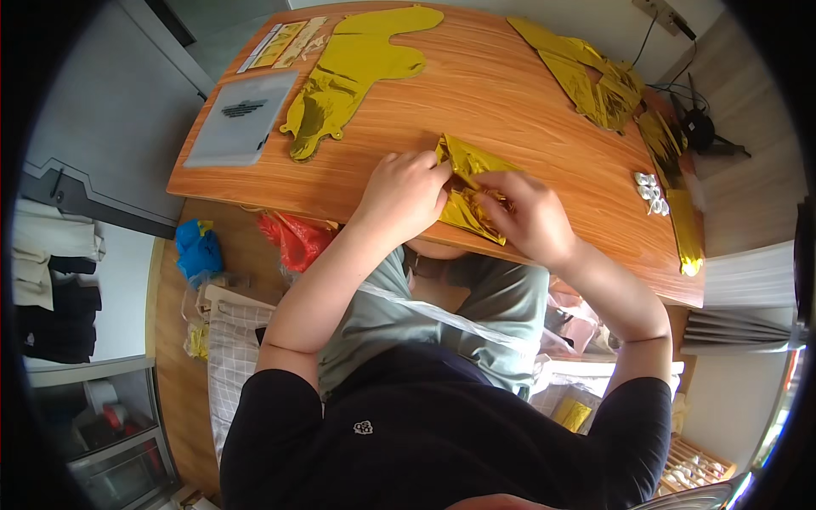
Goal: Fold a gold mylar balloon and place it on a cardboard backing for packaging.
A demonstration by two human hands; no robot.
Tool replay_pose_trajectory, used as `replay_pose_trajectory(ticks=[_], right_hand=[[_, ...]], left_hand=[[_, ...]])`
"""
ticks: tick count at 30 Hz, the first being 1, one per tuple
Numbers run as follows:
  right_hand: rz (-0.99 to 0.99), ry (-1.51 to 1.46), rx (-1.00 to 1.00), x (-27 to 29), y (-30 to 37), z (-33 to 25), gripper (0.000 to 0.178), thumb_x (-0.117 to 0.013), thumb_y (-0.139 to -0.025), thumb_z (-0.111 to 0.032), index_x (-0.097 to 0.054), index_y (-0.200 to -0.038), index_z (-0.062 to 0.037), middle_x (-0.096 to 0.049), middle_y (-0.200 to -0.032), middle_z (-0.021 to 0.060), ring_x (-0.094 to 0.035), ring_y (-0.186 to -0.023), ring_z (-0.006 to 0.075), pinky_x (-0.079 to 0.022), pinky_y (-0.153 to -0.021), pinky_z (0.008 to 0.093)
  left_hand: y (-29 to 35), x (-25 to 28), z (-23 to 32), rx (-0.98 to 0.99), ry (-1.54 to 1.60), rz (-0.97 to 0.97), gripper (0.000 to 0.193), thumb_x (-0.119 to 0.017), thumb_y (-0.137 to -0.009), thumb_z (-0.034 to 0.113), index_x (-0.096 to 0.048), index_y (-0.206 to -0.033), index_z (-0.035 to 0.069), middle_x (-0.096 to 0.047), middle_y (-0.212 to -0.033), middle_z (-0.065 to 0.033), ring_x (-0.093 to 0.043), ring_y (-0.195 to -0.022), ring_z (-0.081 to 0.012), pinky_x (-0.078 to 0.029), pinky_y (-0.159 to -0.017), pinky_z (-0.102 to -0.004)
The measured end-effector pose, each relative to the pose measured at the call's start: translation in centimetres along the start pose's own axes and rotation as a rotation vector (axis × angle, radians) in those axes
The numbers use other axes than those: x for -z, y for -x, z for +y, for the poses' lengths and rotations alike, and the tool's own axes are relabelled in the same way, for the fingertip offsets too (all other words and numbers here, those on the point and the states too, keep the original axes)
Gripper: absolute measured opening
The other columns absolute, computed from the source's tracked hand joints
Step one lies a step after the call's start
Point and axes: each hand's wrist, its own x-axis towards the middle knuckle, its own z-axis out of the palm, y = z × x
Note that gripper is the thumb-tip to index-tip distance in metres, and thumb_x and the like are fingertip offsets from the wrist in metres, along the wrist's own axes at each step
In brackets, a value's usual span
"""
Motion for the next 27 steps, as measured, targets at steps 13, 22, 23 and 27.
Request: replay_pose_trajectory(ticks=[13, 22, 23, 27], right_hand=[[-0.065, 0.484, 0.496, 0.0, 0.0, -0.7, 0.025, -0.074, -0.091, -0.019, -0.072, -0.115, -0.0113, -0.074, -0.1, 0.0082, -0.071, -0.092, 0.0282, -0.06, -0.072, 0.0389], [-0.196, 0.593, 0.478, -0.2, -2.6, -2.1, 0.031, -0.069, -0.092, -0.018, -0.068, -0.122, -0.0121, -0.072, -0.093, 0.0091, -0.071, -0.083, 0.0285, -0.058, -0.065, 0.0399], [-0.173, 0.609, 0.508, -0.4, -2.7, -2.0, 0.032, -0.069, -0.091, -0.018, -0.067, -0.123, -0.0129, -0.072, -0.092, 0.0085, -0.072, -0.08, 0.0277, -0.058, -0.064, 0.0393], [-0.185, 0.701, 0.488, -1.1, -3.2, -2.4, 0.036, -0.067, -0.092, -0.02, -0.066, -0.128, -0.0152, -0.071, -0.089, 0.0067, -0.071, -0.075, 0.0261, -0.057, -0.06, 0.0371]], left_hand=[[2.9, 1.0, 0.3, 0.178, 0.259, 0.343, 0.019, -0.08, -0.083, 0.017, -0.077, -0.101, 0.01, -0.071, -0.079, -0.0057, -0.068, -0.076, -0.0262, -0.052, -0.07, -0.042], [5.5, 0.4, 1.0, 0.092, 0.067, 0.46, 0.011, -0.082, -0.082, 0.021, -0.076, -0.09, 0.016, -0.071, -0.088, 0.0042, -0.065, -0.084, -0.0189, -0.046, -0.076, -0.0375], [5.8, 0.5, 1.3, 0.067, 0.019, 0.461, 0.011, -0.082, -0.082, 0.022, -0.076, -0.089, 0.017, -0.071, -0.093, 0.0067, -0.065, -0.088, -0.0171, -0.044, -0.079, -0.0366], [7.9, -0.2, 1.9, -0.038, -0.019, 0.363, 0.028, -0.075, -0.089, 0.035, -0.075, -0.11, 0.017, -0.069, -0.111, 0.0058, -0.063, -0.105, -0.0155, -0.04, -0.088, -0.038]])
